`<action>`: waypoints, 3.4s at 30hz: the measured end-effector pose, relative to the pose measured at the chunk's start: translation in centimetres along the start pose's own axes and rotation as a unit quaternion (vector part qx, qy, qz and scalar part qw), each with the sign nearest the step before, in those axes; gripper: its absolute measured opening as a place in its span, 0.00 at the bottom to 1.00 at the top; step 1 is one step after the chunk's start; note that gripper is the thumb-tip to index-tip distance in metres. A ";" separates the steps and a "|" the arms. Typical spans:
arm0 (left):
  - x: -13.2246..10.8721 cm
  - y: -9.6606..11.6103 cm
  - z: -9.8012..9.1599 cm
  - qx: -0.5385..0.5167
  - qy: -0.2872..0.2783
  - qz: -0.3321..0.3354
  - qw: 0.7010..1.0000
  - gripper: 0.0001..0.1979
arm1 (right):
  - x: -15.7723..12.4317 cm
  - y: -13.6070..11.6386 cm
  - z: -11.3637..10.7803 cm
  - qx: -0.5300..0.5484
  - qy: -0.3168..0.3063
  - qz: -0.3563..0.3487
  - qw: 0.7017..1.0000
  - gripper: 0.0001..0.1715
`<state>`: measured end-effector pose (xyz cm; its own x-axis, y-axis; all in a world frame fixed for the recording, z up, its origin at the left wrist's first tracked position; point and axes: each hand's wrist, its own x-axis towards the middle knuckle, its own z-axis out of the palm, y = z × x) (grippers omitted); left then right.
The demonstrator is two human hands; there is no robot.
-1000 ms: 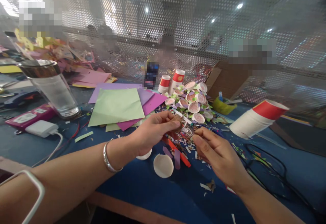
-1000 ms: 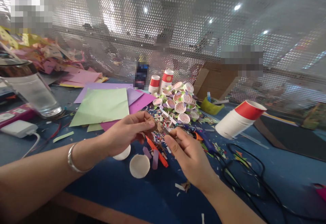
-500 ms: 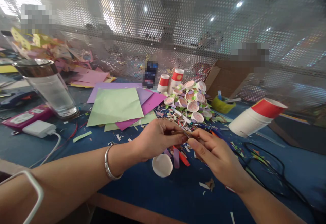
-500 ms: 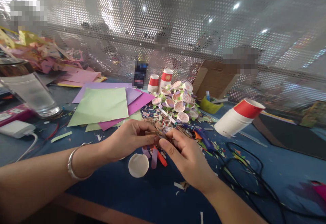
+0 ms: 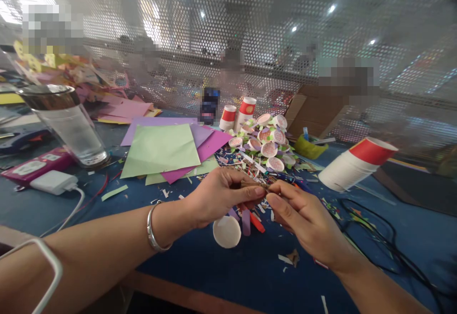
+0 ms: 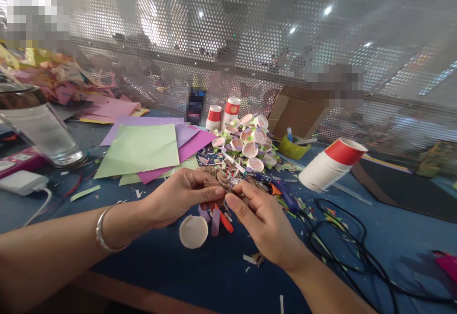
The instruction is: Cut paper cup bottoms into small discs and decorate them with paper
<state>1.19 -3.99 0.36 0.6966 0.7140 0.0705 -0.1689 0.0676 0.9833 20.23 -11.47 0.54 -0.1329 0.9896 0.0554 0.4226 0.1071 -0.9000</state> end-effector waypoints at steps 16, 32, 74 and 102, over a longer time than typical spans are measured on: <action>-0.2 -0.1 0.2 -0.003 -0.016 -0.005 1.000 0.17 | 0.1 0.4 0.2 0.025 -0.021 0.003 0.999 0.22; 0.3 0.2 -0.2 -0.053 0.010 0.002 0.999 0.17 | -0.1 1.1 0.2 0.049 0.035 -0.010 0.998 0.22; -0.4 0.1 0.2 0.147 -0.084 0.081 0.982 0.22 | -0.5 -0.4 0.1 -0.032 0.021 -0.094 0.995 0.25; -0.4 -0.7 0.8 -0.014 -0.068 0.004 0.998 0.21 | -0.6 0.5 -0.5 -0.010 0.018 -0.064 0.998 0.26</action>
<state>1.62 -4.89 -0.17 0.7834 0.6131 0.1022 -0.1930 0.0836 0.9776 20.92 -11.97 0.27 -0.1541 0.9704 0.1858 0.4216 0.2346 -0.8759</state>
